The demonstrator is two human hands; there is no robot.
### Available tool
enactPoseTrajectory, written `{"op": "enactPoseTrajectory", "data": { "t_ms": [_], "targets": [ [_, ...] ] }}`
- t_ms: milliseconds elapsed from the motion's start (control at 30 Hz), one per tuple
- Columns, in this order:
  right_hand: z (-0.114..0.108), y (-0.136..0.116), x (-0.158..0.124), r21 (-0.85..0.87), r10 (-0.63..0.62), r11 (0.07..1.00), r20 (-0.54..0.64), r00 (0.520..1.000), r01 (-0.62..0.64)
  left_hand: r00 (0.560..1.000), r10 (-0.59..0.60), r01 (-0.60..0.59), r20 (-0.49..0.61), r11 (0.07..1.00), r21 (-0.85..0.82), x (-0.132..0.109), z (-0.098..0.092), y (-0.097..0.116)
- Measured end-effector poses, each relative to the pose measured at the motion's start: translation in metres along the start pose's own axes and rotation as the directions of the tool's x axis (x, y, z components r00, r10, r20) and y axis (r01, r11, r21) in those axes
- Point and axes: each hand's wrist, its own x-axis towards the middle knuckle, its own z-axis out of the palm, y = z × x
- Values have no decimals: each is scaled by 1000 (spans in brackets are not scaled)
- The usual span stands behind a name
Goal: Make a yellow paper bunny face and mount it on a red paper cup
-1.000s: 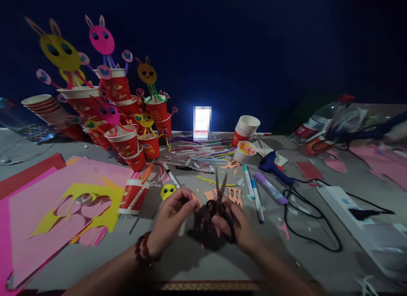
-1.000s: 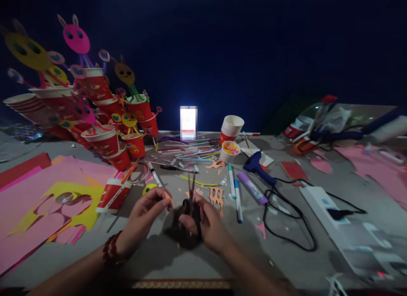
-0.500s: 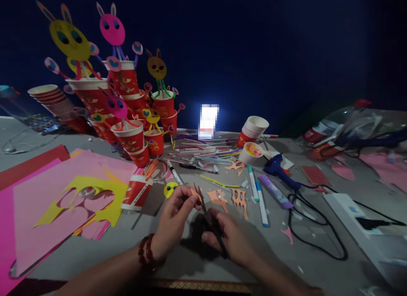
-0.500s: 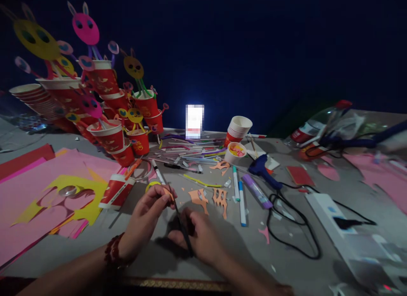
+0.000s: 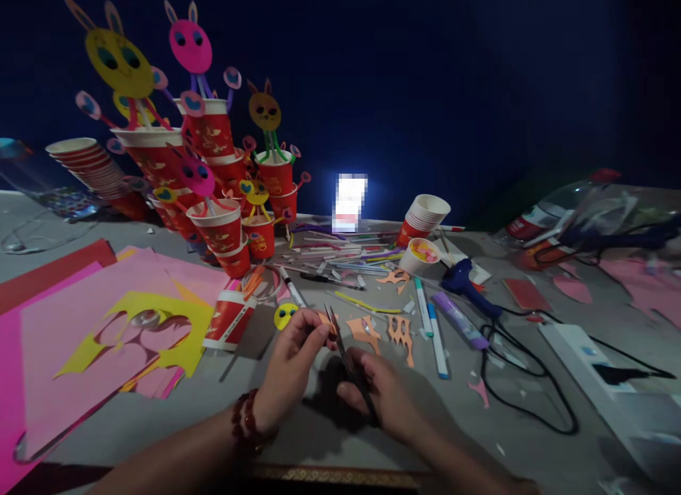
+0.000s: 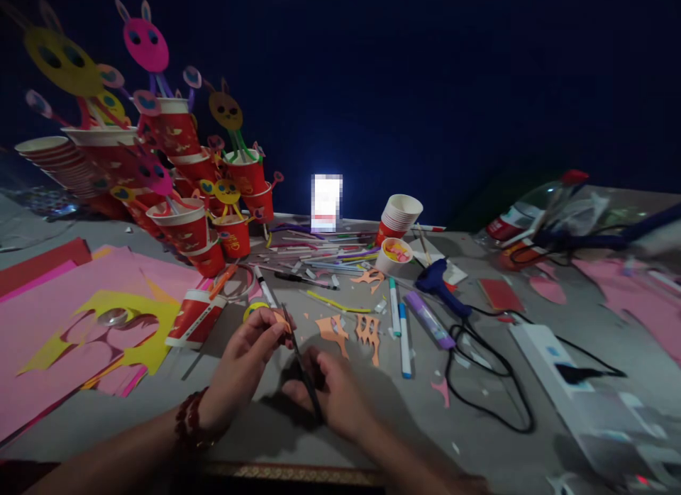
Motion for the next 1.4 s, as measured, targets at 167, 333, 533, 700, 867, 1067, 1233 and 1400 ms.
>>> {"op": "enactPoseTrajectory", "data": {
  "t_ms": [167,333,533,700,867,1067,1233,1400],
  "targets": [
    [-1,1,0,-1,22,1000,-8,1000,-22,1000,2,-2,-14,1000,5,0,0,1],
    [1,4,0,49,22,999,10,1000,-22,1000,-8,9,-22,1000,12,1,0,1],
    [2,4,0,45,37,998,-6,999,-37,999,-10,11,-35,1000,26,1,1,2],
    [0,4,1,8,-2,1000,-18,1000,3,1000,0,1,-30,999,51,2,0,3],
    [3,10,0,149,64,987,20,998,-66,1000,-3,4,-23,999,33,2,1,5],
    [4,9,0,238,102,965,48,994,-111,999,-22,23,-28,998,59,3,0,7],
    [2,4,1,217,90,971,46,995,-98,1000,-12,13,-7,997,78,3,-2,8],
    [0,6,1,203,83,975,30,996,-87,1000,-7,6,20,998,57,4,-3,10]
  ]
}}
